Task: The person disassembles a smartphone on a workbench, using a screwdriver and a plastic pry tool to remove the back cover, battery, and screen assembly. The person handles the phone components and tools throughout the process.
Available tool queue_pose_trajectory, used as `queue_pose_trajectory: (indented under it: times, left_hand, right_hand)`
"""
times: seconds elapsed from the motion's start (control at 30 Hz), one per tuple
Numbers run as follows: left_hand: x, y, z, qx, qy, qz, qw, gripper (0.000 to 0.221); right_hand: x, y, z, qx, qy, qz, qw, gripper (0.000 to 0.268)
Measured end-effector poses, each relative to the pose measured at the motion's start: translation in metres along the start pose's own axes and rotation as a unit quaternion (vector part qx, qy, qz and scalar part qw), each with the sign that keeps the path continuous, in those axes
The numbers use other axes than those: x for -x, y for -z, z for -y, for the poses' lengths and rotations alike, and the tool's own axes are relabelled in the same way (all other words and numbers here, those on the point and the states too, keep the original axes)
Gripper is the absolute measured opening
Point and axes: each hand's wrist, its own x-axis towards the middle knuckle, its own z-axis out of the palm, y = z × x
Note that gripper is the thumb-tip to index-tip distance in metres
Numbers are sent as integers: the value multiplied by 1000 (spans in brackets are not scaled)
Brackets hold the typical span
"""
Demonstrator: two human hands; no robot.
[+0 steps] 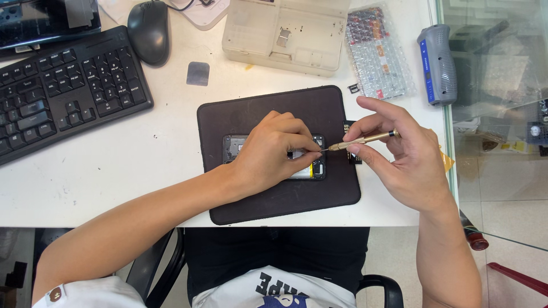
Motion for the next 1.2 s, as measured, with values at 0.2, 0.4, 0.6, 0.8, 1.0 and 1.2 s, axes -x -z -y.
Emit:
queue_pose_trajectory:
  times: [0.2,0.4,0.6,0.8,1.0,1.2]
  left_hand:
    - [3,18,5,-39,-9,-51,998,9]
    - [6,29,8,-58,8,-54,997,10]
    - [7,29,6,-49,-12,-26,998,10]
    - [9,24,10,-64,-60,-17,996,10]
    - [11,18,10,-79,-80,-12,994,9]
    - [12,17,14,-79,-79,-3,994,10]
  right_hand:
    - [-1,-1,-5,35,16,-36,999,57]
    - [-8,-5,-10,86,22,-20,996,57]
    - [-18,-7,7,108,20,-7,994,56]
    - [-36,-15,33,383,161,85,906,29]
    - [-61,-16,43,369,65,155,914,17]
    - [-54,-10,45,362,177,115,908,45]
